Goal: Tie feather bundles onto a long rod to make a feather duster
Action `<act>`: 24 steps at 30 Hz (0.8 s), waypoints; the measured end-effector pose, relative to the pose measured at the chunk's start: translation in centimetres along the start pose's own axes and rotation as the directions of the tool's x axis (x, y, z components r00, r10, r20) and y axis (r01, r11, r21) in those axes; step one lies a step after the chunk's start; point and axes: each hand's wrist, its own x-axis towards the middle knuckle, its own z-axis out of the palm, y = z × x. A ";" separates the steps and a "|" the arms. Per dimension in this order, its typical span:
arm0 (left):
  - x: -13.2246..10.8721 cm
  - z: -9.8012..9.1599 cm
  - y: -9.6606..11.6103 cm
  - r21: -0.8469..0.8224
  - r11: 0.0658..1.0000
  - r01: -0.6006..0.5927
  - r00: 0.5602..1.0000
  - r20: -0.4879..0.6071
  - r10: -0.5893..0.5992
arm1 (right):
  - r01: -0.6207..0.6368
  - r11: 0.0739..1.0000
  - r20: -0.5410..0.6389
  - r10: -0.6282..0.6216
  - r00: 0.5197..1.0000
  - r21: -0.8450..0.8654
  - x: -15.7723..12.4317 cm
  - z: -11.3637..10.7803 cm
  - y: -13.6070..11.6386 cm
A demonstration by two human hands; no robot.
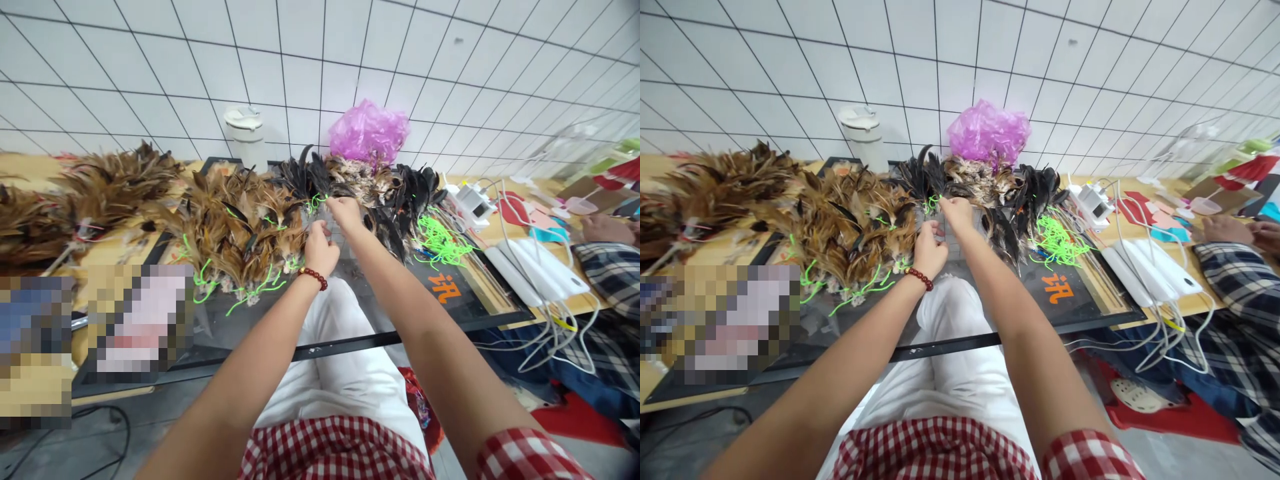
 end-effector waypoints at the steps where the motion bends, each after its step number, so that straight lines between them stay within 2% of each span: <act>1: 0.1 -0.1 0.0 -0.004 1.000 0.005 1.000 0.003 -0.005 | -0.004 0.999 -0.006 0.004 1.000 -0.033 0.3 0.3 0.0; 3: 0.1 -0.2 -0.1 -0.011 1.000 0.012 1.000 0.011 -0.011 | 0.031 0.994 0.006 -0.030 1.000 -0.104 0.7 0.1 0.3; 5: 0.2 -0.2 -0.1 -0.017 1.000 0.010 1.000 0.014 -0.009 | 0.115 0.982 0.025 -0.112 0.993 -0.149 0.7 -1.6 0.7; 9: 0.2 -0.1 -0.3 -0.036 0.999 0.002 1.000 0.007 -0.001 | 0.203 0.927 -0.025 -0.222 0.975 -0.315 -0.8 -7.9 2.1; 12: 0.2 0.0 -0.4 -0.052 0.999 0.015 1.000 0.003 -0.015 | 0.146 0.860 -0.081 -0.211 0.974 -0.489 -2.7 -12.2 3.6; 14: 0.2 0.1 -0.5 -0.057 0.998 0.025 1.000 0.004 -0.025 | 0.059 0.825 -0.127 -0.156 0.980 -0.562 -4.1 -13.6 4.6; 16: 0.3 0.2 -0.5 -0.058 0.998 0.026 1.000 0.008 -0.025 | -0.014 0.805 -0.161 -0.101 0.982 -0.593 -5.0 -13.5 5.3; 18: 0.3 0.3 -0.6 -0.060 0.998 0.016 1.000 0.006 -0.015 | -0.041 0.788 -0.152 -0.067 0.986 -0.615 -5.6 -12.5 5.7; 22: 0.1 0.3 -0.6 -0.075 0.997 -0.001 1.000 -0.010 0.000 | -0.007 0.720 -0.060 -0.048 0.997 -0.694 -5.3 -10.0 5.9; 24: 0.0 0.5 -0.4 -0.143 0.990 0.013 1.000 -0.003 -0.013 | -0.003 0.738 -0.051 -0.042 0.998 -0.674 -5.0 -9.5 6.2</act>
